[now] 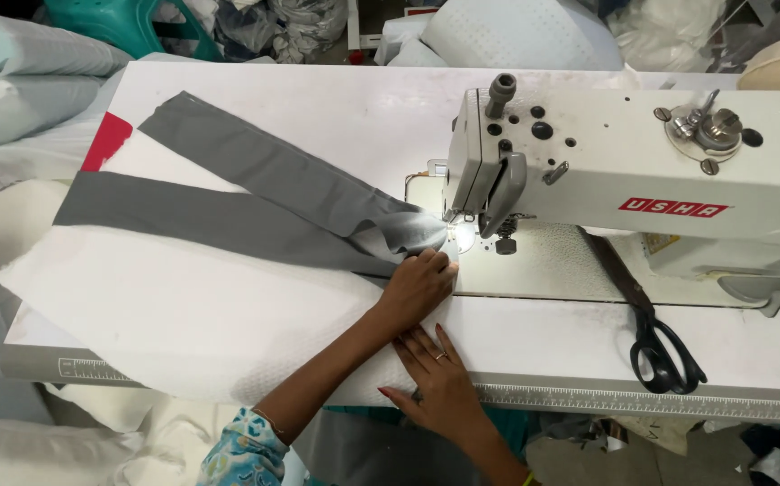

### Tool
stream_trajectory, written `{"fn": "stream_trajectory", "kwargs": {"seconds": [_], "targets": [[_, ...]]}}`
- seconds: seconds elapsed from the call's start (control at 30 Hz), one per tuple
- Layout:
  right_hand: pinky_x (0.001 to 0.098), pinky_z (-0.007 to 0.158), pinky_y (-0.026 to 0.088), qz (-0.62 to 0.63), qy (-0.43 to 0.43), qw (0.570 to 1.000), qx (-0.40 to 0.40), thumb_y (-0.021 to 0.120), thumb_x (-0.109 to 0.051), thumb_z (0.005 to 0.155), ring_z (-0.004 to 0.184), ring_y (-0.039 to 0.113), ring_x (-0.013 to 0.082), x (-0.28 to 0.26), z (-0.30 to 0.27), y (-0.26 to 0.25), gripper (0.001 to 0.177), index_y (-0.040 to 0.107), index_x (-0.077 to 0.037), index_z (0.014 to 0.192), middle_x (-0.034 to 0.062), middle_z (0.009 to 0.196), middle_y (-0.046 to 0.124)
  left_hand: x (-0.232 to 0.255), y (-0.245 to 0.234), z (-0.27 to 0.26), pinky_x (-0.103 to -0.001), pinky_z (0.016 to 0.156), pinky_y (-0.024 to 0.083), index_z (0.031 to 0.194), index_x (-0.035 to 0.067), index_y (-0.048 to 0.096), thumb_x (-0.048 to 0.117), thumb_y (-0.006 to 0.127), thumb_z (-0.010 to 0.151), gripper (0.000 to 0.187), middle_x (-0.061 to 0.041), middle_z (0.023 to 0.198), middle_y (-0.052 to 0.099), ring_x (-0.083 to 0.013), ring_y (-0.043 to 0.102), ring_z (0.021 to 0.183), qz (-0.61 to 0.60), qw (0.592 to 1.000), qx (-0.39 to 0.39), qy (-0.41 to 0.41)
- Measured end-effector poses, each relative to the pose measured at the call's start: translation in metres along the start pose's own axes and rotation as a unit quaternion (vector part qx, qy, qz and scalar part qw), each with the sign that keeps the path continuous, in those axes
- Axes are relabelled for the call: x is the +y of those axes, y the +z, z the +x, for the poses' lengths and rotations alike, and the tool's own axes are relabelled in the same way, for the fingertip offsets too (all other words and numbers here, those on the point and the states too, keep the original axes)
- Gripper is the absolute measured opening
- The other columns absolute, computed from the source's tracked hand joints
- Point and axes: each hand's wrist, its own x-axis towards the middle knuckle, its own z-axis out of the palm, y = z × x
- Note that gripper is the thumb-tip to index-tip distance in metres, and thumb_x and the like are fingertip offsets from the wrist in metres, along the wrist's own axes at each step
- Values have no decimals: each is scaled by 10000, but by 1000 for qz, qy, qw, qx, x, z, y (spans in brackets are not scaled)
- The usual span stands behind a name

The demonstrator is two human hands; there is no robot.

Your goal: Sewing a gray border onto a white textured pillow cover.

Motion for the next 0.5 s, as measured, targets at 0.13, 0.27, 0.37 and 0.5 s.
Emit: {"fn": "stream_trajectory", "kwargs": {"seconds": [0.13,0.27,0.37,0.5], "targets": [[551,1228,215,-2,3,1000,-7,620,-503,982,1428,479,342,0,4,-5,679,599,49,1378,222,1418,604,0,-3,2,-350,738,482,1126,52,682,204,731,866,306,-36,983,551,-197,545,955,-29,999,33,-23],[562,1214,203,-17,-1,1000,2,630,-501,969,1433,461,347,9,3,0,680,602,49,1369,230,1443,581,-1,-7,9,-353,765,499,1100,54,694,174,736,842,287,-40,966,567,-203,557,965,-54,997,37,-50],[559,1229,205,-6,16,1000,0,632,-506,970,1442,467,340,10,6,1,671,612,44,1354,220,1443,592,-3,-11,13,-369,774,503,1072,58,699,152,725,871,224,-47,958,587,-215,578,960,-78,993,21,-85],[568,1222,200,-21,22,1000,-2,650,-520,952,1459,417,379,-1,6,6,732,572,80,1364,257,1449,551,-1,-37,14,-427,779,494,983,48,690,144,719,829,183,-86,943,607,-268,594,942,-50,992,29,-114]]}}
